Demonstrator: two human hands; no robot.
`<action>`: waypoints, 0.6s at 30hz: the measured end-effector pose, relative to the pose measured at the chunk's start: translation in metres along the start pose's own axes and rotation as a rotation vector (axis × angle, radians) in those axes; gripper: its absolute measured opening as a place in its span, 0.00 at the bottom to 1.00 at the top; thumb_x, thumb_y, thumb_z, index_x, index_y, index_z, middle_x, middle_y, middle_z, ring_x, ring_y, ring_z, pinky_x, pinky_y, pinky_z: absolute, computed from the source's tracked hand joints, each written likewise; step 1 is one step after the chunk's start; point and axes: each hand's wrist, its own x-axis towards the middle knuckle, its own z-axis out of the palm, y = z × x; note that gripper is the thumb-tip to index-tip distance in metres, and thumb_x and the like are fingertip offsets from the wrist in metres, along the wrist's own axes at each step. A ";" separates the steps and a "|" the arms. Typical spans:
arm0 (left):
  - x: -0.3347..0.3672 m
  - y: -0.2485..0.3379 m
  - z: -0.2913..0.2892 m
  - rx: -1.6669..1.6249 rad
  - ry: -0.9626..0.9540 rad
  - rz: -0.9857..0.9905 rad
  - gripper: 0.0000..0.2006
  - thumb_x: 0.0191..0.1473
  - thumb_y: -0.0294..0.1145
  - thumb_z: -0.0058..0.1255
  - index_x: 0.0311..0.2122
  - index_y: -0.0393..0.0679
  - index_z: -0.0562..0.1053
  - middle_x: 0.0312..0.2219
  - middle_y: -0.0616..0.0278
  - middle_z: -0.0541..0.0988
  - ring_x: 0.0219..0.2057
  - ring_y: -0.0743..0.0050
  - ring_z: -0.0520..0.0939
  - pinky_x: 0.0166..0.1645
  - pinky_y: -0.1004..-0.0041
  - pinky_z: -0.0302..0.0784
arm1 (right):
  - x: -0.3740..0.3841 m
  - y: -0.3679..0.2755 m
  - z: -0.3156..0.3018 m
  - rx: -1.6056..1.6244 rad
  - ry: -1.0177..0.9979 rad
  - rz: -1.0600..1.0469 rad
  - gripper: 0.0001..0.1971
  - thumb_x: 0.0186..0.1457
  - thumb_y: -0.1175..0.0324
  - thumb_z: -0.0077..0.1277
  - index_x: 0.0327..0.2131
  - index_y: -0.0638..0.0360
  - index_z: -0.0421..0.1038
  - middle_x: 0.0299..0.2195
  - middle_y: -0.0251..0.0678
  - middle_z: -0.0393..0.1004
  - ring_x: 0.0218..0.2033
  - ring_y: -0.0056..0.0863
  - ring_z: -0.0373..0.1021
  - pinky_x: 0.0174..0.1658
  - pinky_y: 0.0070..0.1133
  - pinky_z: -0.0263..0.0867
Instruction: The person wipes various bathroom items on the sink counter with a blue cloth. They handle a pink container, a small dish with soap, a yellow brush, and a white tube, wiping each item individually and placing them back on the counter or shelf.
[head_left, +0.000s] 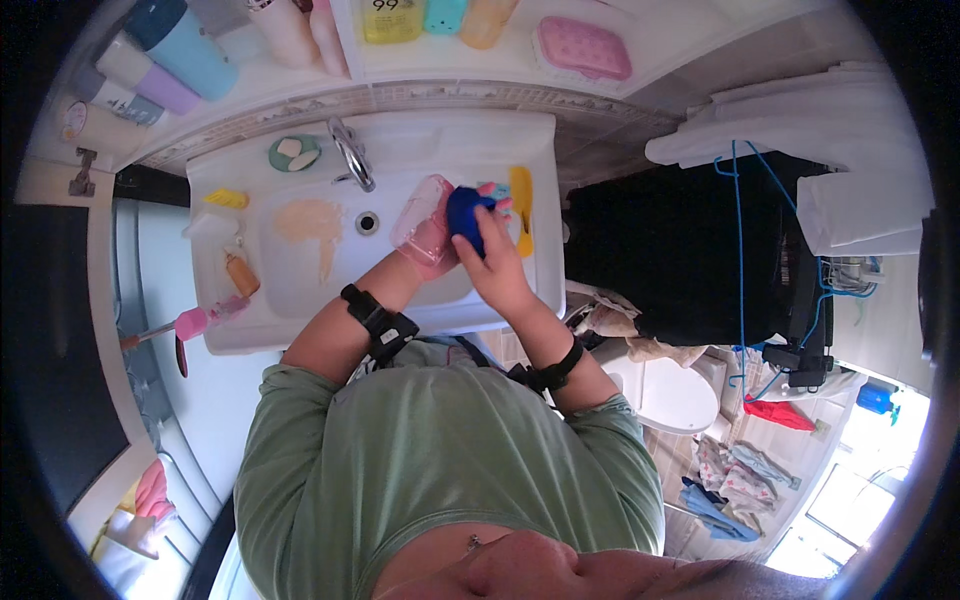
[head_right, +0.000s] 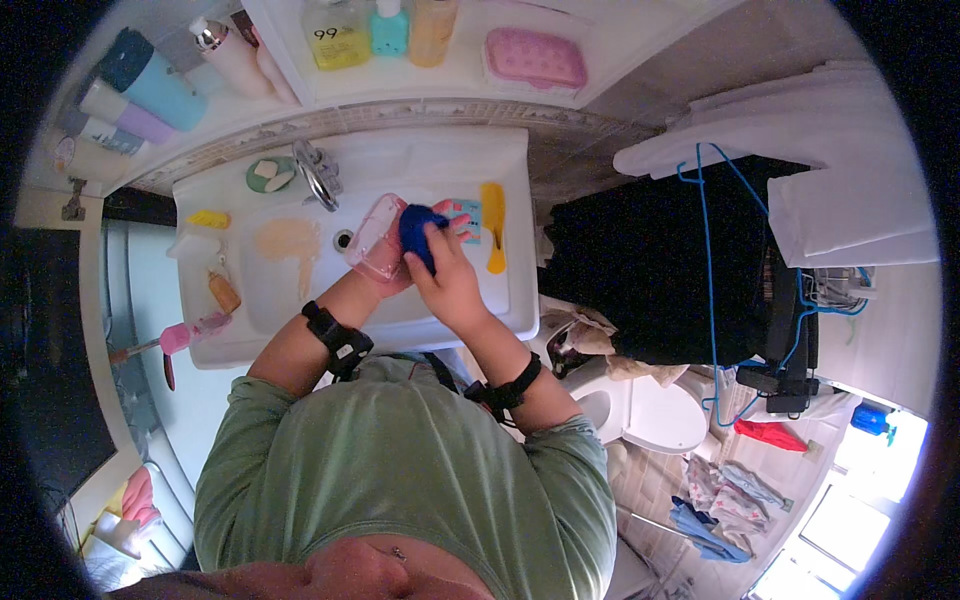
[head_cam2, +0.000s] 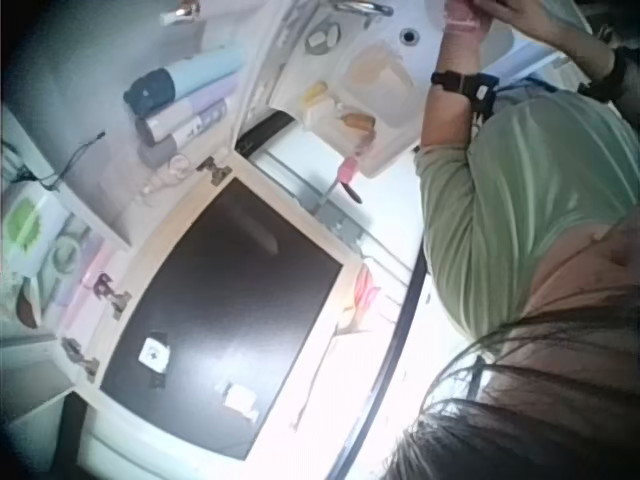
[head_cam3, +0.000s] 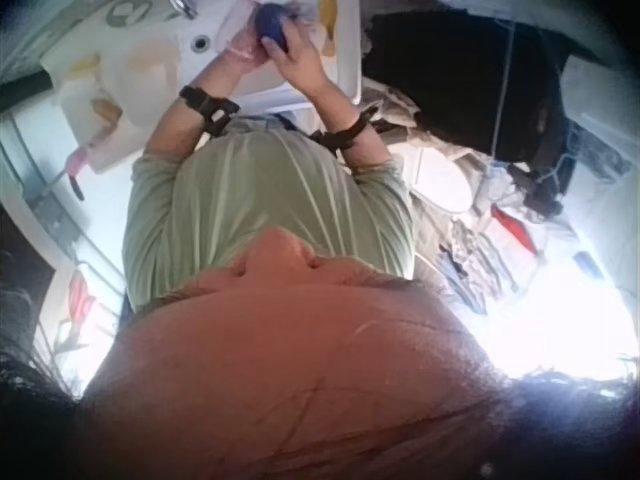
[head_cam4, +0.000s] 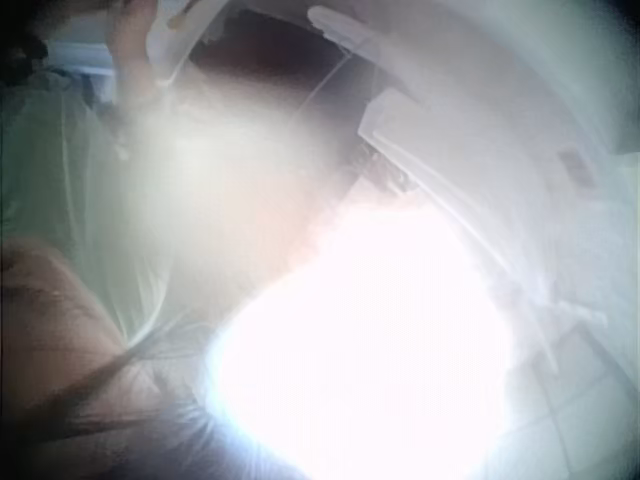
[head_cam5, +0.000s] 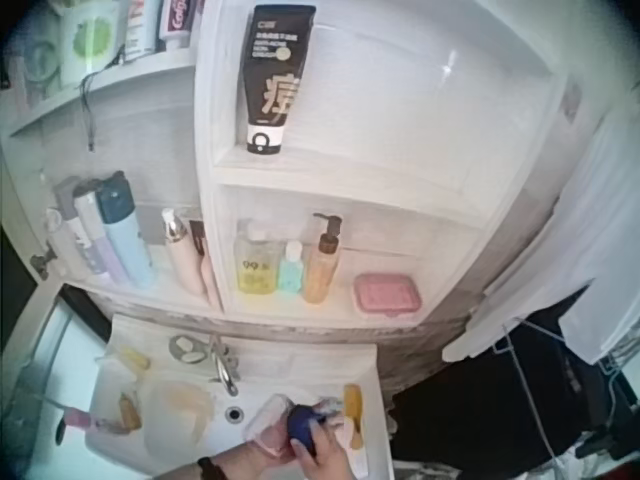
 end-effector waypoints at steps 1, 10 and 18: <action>0.000 0.002 -0.003 0.017 -0.007 0.021 0.35 0.64 0.66 0.34 0.63 0.47 0.64 0.65 0.50 0.65 0.64 0.53 0.67 0.68 0.54 0.60 | -0.007 -0.001 -0.001 0.065 -0.092 0.006 0.25 0.56 0.65 0.59 0.55 0.63 0.66 0.45 0.54 0.70 0.42 0.58 0.71 0.43 0.36 0.70; -0.002 -0.003 -0.029 -0.022 0.000 0.004 0.28 0.64 0.59 0.42 0.54 0.46 0.74 0.65 0.46 0.63 0.66 0.47 0.63 0.70 0.48 0.56 | 0.019 -0.013 -0.041 0.220 -0.177 0.025 0.21 0.49 0.71 0.61 0.48 0.62 0.72 0.39 0.47 0.71 0.37 0.45 0.72 0.40 0.30 0.70; 0.006 -0.002 -0.016 -0.007 -0.040 0.013 0.26 0.64 0.60 0.44 0.50 0.46 0.73 0.53 0.53 0.77 0.61 0.48 0.71 0.67 0.57 0.65 | 0.014 -0.042 -0.041 0.133 -0.465 -0.117 0.20 0.43 0.67 0.59 0.45 0.52 0.76 0.36 0.41 0.72 0.34 0.44 0.75 0.35 0.34 0.73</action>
